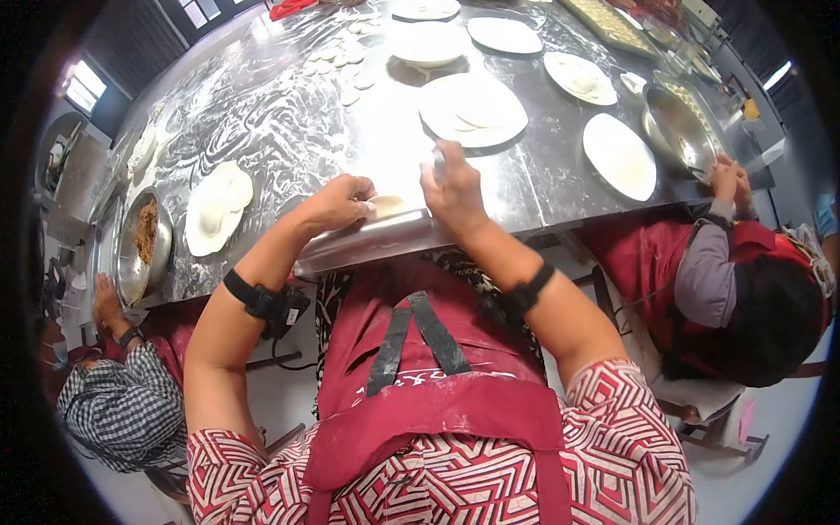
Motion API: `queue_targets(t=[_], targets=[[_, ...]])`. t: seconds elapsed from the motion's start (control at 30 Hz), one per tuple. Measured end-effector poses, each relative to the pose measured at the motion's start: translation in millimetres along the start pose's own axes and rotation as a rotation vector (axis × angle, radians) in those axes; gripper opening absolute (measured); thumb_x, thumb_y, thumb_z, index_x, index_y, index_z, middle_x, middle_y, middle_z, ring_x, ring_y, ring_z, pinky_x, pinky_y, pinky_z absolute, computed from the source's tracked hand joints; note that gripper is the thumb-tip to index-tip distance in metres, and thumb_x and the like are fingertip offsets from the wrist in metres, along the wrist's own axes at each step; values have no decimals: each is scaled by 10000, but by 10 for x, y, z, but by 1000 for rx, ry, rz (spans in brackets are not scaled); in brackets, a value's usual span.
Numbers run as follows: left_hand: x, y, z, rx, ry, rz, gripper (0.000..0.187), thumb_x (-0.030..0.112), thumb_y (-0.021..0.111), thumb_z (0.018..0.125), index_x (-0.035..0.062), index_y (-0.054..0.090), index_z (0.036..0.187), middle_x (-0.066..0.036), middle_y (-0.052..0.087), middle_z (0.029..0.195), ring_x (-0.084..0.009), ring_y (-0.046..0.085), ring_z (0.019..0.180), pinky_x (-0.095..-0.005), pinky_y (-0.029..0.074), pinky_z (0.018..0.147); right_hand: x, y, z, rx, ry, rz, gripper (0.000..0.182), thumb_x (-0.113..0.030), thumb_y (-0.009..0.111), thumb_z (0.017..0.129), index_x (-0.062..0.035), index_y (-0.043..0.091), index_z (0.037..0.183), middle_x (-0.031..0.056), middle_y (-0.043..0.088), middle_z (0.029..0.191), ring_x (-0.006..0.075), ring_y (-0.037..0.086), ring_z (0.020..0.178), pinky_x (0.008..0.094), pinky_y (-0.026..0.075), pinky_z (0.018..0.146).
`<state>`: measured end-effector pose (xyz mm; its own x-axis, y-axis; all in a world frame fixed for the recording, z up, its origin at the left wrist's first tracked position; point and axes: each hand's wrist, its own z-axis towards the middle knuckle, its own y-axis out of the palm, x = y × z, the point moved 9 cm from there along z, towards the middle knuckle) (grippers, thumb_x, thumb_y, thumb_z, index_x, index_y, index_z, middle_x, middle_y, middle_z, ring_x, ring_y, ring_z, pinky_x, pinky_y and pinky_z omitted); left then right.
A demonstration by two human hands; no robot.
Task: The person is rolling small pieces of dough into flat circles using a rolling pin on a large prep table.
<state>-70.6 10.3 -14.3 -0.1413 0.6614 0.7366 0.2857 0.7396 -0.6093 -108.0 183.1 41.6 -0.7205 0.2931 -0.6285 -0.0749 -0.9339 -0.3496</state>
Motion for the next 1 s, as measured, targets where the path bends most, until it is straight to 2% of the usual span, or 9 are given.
queue_targets(t=[0.07, 0.23, 0.33, 0.4, 0.53, 0.63, 0.77, 0.87, 1.0], targets=[[38, -78, 53, 49, 34, 113, 181, 94, 578, 814, -55, 629, 904, -139, 622, 712, -198, 574, 664, -338, 460, 646, 98, 239, 265, 17, -14, -32, 308, -28, 627, 776, -78, 450, 1022, 175, 555, 693, 365, 583, 591, 399, 454, 542], [105, -83, 148, 48, 81, 187, 205, 130, 607, 804, -51, 628, 899, -146, 630, 723, -198, 575, 672, -337, 457, 652, 9, 188, 257, -12, 36, -24, 264, -40, 595, 787, -41, 448, 1007, 210, 571, 737, 415, 586, 690, 451, 461, 593], [15, -26, 76, 27, -11, 74, 181, 95, 613, 785, -53, 629, 887, -142, 631, 746, -189, 576, 690, -332, 461, 662, -135, -140, -102, 6, 71, 91, 295, -16, 632, 769, -65, 460, 1004, 181, 554, 708, 340, 577, 561, 399, 451, 512], [-37, -3, 21, -2, -97, -22, 172, 83, 614, 779, -52, 629, 883, -136, 630, 750, -182, 574, 694, -330, 461, 664, -116, -129, -106, -10, 75, 82, 299, -13, 630, 768, -68, 460, 1007, 184, 560, 715, 348, 582, 569, 399, 454, 516], [38, -30, 102, 74, 70, 95, 188, 106, 610, 793, -55, 627, 889, -129, 621, 722, -176, 566, 684, -334, 459, 662, 7, 150, 227, 39, -19, 15, 267, -35, 606, 780, -56, 457, 1000, 203, 556, 696, 416, 570, 621, 436, 454, 553], [68, -99, 215, 127, 40, 121, 216, 139, 605, 809, -57, 627, 895, -136, 619, 707, -187, 576, 679, -343, 463, 668, 32, 340, 416, 35, -49, -16, 260, -53, 609, 784, -56, 461, 998, 209, 552, 700, 419, 574, 639, 442, 456, 559], [88, -12, 158, 72, 25, 131, 167, 94, 612, 797, -50, 628, 879, -138, 621, 722, -194, 586, 678, -340, 465, 658, -56, -15, 6, -23, 59, 37, 269, -35, 610, 779, -42, 463, 1004, 205, 571, 745, 399, 602, 663, 422, 478, 576], [-57, 63, 65, -1, -113, -128, 155, 70, 619, 787, -47, 625, 890, -148, 635, 757, -187, 591, 700, -330, 466, 664, -159, -150, -169, 7, 26, 68, 277, -18, 608, 775, -25, 461, 1010, 205, 583, 769, 382, 616, 664, 409, 489, 579], [102, -16, 108, 63, 64, 100, 176, 93, 603, 799, -51, 616, 899, -147, 636, 775, -190, 586, 719, -330, 463, 686, 44, 211, 262, -5, 23, 15, 270, -53, 606, 787, -33, 446, 1003, 208, 575, 754, 413, 585, 673, 450, 462, 581]])
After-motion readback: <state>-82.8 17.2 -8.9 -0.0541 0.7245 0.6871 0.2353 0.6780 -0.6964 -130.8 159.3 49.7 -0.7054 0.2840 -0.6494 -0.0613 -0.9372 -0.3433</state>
